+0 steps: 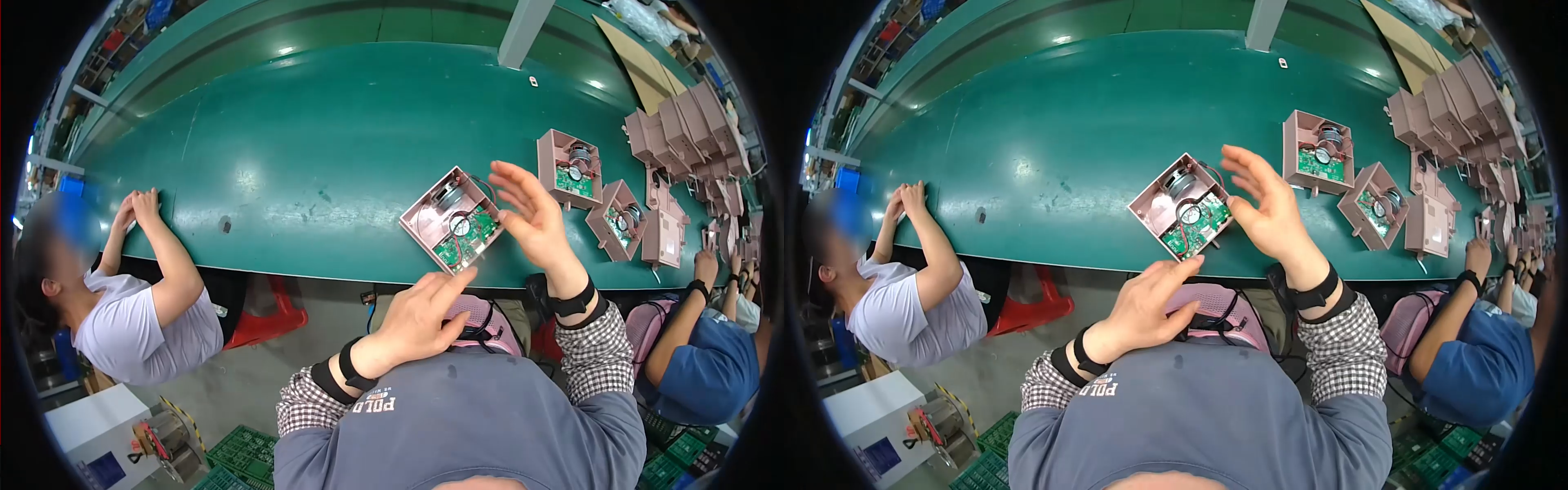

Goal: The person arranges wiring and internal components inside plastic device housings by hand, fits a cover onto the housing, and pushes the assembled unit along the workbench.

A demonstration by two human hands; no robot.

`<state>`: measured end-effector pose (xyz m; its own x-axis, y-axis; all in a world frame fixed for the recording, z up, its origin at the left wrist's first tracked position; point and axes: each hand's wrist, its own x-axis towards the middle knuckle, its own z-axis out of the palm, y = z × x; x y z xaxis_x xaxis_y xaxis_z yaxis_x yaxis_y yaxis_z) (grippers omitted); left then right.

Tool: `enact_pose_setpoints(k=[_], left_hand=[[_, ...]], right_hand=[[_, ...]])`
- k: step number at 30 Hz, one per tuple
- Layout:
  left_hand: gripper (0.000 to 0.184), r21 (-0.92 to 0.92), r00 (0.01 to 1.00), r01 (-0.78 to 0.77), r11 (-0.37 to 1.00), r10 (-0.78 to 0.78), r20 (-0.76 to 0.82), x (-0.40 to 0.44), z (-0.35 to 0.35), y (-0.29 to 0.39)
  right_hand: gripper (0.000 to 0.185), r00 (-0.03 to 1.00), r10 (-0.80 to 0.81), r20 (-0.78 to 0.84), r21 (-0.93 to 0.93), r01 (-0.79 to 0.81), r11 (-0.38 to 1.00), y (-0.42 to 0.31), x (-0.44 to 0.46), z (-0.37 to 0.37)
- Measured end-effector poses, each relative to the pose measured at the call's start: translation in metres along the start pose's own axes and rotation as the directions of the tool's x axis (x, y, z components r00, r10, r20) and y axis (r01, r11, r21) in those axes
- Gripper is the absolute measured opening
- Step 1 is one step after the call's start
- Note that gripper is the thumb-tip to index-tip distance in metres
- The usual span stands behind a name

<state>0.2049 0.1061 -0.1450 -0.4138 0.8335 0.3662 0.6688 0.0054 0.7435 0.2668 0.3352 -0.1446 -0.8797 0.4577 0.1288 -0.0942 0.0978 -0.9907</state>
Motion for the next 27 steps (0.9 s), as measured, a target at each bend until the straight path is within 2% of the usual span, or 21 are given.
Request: enact_pose_setpoints(k=[4,6,7,9,10,14,15,19,20,22,24,25,27], left_hand=[[0.05,-0.011,0.982,-0.151,0.988,0.149,-0.116,0.0,-0.013,-0.019],[0.044,0.018,0.966,0.015,1.0,-0.01,-0.259,0.01,-0.021,-0.014],[0.044,0.021,0.966,0.012,1.0,-0.006,-0.259,0.015,-0.022,-0.015],[0.04,-0.099,0.91,0.231,0.968,-0.251,-0.33,0.022,-0.023,-0.016],[0.04,-0.098,0.91,0.228,0.969,-0.248,-0.333,0.022,-0.023,-0.016],[0.04,0.096,0.949,0.148,0.984,-0.114,-0.293,0.012,-0.021,-0.017],[0.04,0.092,0.95,0.149,0.984,-0.117,-0.291,0.008,-0.021,-0.016],[0.037,0.061,0.968,0.115,0.991,-0.098,-0.23,-0.007,-0.018,-0.013],[0.037,0.056,0.968,0.116,0.992,-0.101,-0.232,-0.007,-0.019,-0.014],[0.037,0.091,0.971,0.081,0.992,-0.059,-0.231,-0.005,-0.025,-0.013],[0.036,0.126,0.974,0.048,0.991,-0.018,-0.226,0.001,-0.03,-0.012],[0.036,0.122,0.973,0.052,0.991,-0.023,-0.228,0.006,-0.03,-0.011],[0.032,0.114,0.98,-0.006,0.993,0.028,-0.195,0.018,-0.028,-0.007]], right_hand=[[0.051,0.99,0.104,-0.093,-0.327,-0.129,0.936,-0.015,-0.014,-0.01],[0.049,0.986,0.151,-0.071,-0.345,-0.166,0.924,-0.02,-0.017,-0.003],[0.046,0.978,0.2,-0.056,-0.368,-0.206,0.907,-0.023,-0.019,0.002],[0.042,0.953,0.301,-0.03,-0.415,-0.286,0.864,-0.027,-0.021,0.006],[0.042,0.954,0.297,-0.03,-0.416,-0.282,0.864,-0.027,-0.019,0.005],[0.036,0.976,0.211,-0.053,-0.312,-0.217,0.925,-0.015,-0.015,-0.001],[0.036,0.975,0.215,-0.054,-0.313,-0.221,0.924,-0.012,-0.014,0.0],[0.03,0.992,0.084,-0.092,-0.073,-0.09,0.993,-0.004,-0.008,0.005],[0.03,0.992,0.086,-0.092,-0.078,-0.093,0.993,-0.006,-0.009,0.002],[0.029,0.997,-0.07,0.021,-0.291,0.073,0.954,-0.012,-0.012,-0.007],[0.028,0.967,-0.195,0.164,-0.468,0.251,0.847,-0.021,-0.014,-0.014],[0.028,0.967,-0.19,0.167,-0.47,0.248,0.847,-0.025,-0.016,-0.013],[0.026,0.958,-0.166,0.235,-0.588,0.276,0.761,-0.035,-0.025,-0.009]])
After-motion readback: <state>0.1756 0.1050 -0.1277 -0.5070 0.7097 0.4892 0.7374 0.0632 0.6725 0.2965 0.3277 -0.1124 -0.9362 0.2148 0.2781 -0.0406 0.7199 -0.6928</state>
